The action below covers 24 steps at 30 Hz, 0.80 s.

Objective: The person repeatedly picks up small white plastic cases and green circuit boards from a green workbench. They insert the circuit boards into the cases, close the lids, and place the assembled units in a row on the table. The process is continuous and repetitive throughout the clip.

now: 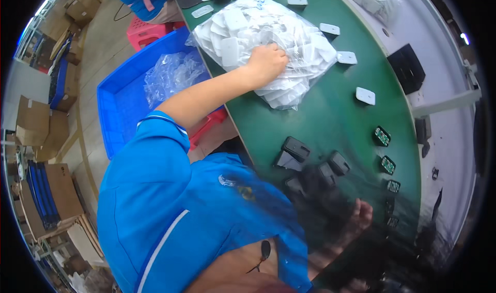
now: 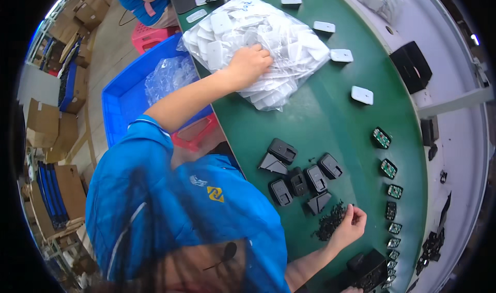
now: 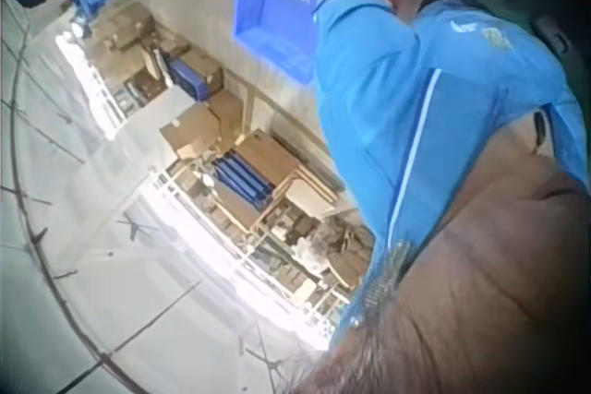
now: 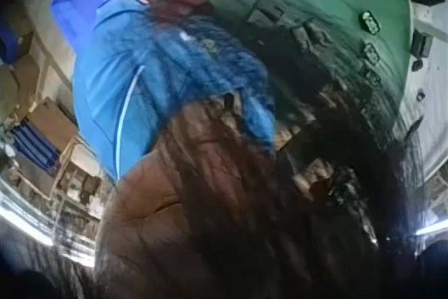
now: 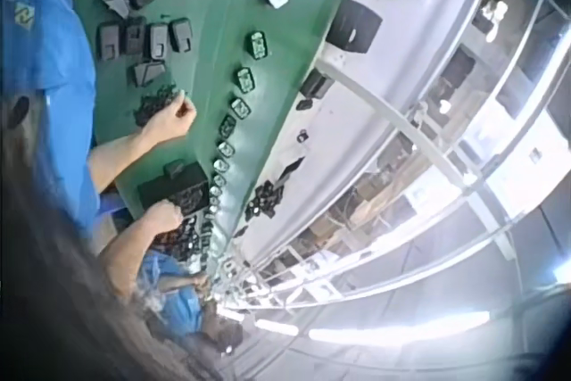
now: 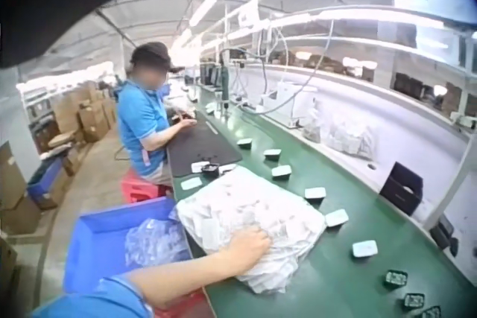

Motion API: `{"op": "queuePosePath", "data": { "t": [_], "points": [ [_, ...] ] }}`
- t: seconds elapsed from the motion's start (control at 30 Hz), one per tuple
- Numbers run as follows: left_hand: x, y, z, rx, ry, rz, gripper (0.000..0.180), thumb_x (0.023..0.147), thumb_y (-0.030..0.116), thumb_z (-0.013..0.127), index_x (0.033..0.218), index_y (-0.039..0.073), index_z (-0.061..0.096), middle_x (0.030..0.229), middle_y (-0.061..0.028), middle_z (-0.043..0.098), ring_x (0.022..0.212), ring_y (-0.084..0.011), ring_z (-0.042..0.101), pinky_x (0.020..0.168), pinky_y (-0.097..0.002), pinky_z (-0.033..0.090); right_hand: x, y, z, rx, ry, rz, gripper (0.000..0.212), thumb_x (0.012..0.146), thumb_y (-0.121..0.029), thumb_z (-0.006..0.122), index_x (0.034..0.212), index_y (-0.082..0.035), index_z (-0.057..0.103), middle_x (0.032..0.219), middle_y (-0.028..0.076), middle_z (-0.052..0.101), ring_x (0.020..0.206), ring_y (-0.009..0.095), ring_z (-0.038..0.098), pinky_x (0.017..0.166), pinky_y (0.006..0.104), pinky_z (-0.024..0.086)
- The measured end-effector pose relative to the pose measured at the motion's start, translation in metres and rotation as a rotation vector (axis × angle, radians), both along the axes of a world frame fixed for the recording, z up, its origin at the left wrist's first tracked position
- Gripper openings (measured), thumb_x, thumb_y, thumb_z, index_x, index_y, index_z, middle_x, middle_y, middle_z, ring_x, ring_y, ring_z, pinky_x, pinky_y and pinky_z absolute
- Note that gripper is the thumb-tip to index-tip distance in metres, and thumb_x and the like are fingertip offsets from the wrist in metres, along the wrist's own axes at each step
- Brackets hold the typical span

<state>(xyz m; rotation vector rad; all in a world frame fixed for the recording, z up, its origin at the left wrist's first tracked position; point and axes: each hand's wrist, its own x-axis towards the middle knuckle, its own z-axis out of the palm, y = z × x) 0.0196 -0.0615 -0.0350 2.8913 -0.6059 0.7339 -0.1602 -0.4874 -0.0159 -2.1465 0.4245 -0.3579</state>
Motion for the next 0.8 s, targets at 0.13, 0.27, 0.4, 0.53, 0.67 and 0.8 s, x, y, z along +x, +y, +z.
{"op": "queuePosePath", "data": {
  "t": [0.13,0.27,0.4,0.53,0.67,0.8],
  "points": [
    [0.013,-0.002,-0.008,-0.044,-0.062,-0.107,0.006,0.070,0.011,0.057,0.074,0.009,0.061,0.075,-0.0077,0.059,0.078,-0.0273,0.058,0.064,-0.0392,0.050,-0.014,0.007,0.007,0.173,-0.059,-0.014,0.010,0.086,-0.005,0.061,0.094,0.002,0.061,0.075,0.002,0.059,0.064,0.007,0.053,0.058,0.0183,0.043],
    [-0.001,0.004,0.001,-0.211,0.203,-0.074,0.016,0.072,0.008,0.067,0.085,0.004,0.059,0.085,-0.0145,0.058,0.084,-0.0326,0.055,0.077,-0.0399,0.044,-0.019,0.015,0.014,0.195,-0.067,-0.068,0.008,0.084,-0.005,0.062,0.090,0.001,0.063,0.077,0.002,0.061,0.068,0.007,0.056,0.063,0.0203,0.045],
    [-0.008,0.014,0.001,-0.220,0.255,-0.059,0.016,0.079,0.010,0.063,0.093,0.006,0.058,0.087,-0.0107,0.060,0.085,-0.0300,0.057,0.074,-0.0367,0.045,-0.010,0.018,0.014,0.216,-0.089,-0.067,0.010,0.081,-0.008,0.067,0.084,0.000,0.063,0.071,0.001,0.061,0.064,0.006,0.055,0.059,0.0207,0.044],
    [0.006,0.013,0.013,-0.100,0.350,-0.062,0.014,0.083,0.013,0.060,0.094,0.005,0.060,0.093,-0.0112,0.059,0.087,-0.0310,0.058,0.075,-0.0359,0.046,-0.016,0.018,0.011,0.324,-0.140,-0.111,0.010,0.082,-0.008,0.066,0.083,0.000,0.062,0.070,0.002,0.061,0.062,0.007,0.054,0.057,0.0205,0.044],
    [0.003,0.014,0.029,0.061,0.016,-0.065,0.014,0.086,0.010,0.055,0.098,0.006,0.061,0.097,-0.0120,0.057,0.092,-0.0312,0.056,0.077,-0.0363,0.045,-0.020,0.009,0.005,0.390,-0.198,-0.159,0.009,0.085,-0.009,0.062,0.084,0.000,0.060,0.068,0.002,0.059,0.059,0.007,0.054,0.055,0.0220,0.044],
    [-0.003,0.033,0.042,-0.026,-0.166,-0.029,0.025,0.091,0.008,0.048,0.113,0.009,0.060,0.089,-0.0118,0.061,0.084,-0.0328,0.058,0.077,-0.0372,0.045,-0.018,-0.002,0.002,0.411,-0.239,-0.147,0.009,0.088,-0.010,0.059,0.089,-0.001,0.058,0.072,0.002,0.060,0.063,0.007,0.054,0.058,0.0209,0.045]
  ]
}}
